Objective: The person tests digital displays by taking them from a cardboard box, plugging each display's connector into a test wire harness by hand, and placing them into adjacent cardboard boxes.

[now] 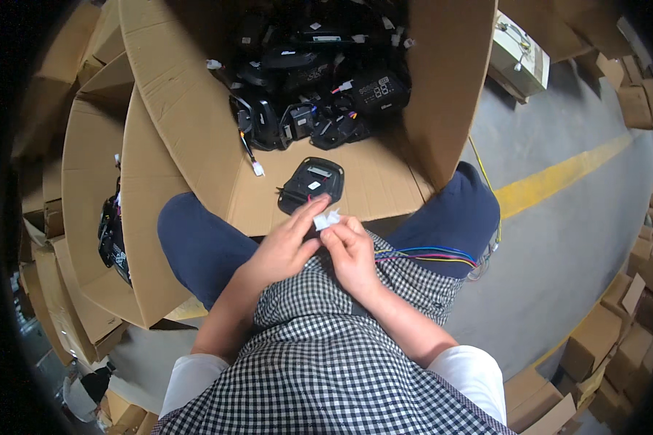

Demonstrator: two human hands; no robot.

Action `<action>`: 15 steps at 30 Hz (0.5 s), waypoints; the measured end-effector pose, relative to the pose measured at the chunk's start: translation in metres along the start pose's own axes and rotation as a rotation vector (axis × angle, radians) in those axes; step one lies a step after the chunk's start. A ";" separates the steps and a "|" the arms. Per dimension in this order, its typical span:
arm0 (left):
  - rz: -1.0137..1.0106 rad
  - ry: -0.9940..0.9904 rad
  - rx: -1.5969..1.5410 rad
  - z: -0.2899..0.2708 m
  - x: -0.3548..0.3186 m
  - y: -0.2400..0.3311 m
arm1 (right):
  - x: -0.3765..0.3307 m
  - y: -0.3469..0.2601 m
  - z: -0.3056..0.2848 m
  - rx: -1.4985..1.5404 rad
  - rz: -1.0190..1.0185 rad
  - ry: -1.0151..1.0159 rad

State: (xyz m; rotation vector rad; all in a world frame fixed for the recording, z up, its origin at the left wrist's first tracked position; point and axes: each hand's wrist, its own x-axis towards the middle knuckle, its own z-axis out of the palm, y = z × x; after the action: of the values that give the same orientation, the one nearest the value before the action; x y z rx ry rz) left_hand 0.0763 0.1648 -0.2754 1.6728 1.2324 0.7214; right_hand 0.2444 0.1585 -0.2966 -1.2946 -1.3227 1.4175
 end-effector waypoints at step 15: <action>-0.133 0.783 -0.729 0.008 -0.024 -0.026 | 0.011 -0.038 -0.011 -0.113 -0.259 0.029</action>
State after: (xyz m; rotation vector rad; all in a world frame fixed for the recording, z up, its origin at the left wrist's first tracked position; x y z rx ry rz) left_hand 0.0648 0.1422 -0.3012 0.6993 1.3290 1.5969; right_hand 0.2503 0.1766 -0.2606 -1.1626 -1.5092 1.1556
